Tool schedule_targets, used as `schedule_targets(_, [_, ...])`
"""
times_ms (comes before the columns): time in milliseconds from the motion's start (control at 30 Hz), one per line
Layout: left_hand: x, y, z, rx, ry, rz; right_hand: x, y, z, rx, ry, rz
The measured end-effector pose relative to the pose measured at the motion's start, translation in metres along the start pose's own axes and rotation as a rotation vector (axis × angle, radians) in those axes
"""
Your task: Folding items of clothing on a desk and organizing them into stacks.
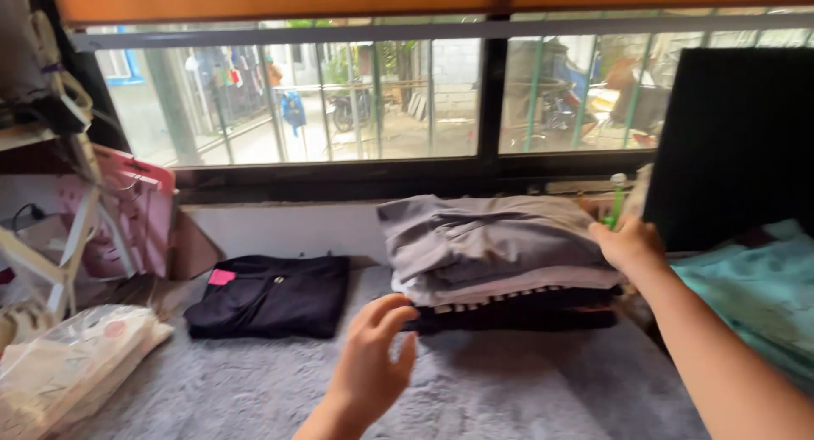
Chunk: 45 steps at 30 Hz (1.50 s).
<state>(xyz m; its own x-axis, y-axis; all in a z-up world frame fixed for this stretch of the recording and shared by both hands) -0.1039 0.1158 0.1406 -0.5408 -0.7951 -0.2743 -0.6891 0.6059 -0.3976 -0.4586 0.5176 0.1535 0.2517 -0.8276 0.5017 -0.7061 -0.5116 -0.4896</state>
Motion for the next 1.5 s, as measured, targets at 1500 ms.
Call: schedule_targets(1500, [0.055,-0.135,-0.023,-0.089,-0.164,0.192,0.306,0.002,0.304,1.568,0.88,-1.334])
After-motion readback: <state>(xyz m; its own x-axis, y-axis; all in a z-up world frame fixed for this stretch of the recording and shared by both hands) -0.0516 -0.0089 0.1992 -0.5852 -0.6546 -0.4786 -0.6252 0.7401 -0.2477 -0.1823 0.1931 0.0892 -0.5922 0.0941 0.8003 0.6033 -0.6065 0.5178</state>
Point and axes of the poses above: each hand's wrist, its own z-axis away from the middle knuckle, its own y-axis out of the palm, x = y × z, the point moved 7 cm from there along -z, towards the middle knuckle, and after that the axes turned 3 degrees about y, right-handed, at the moved point
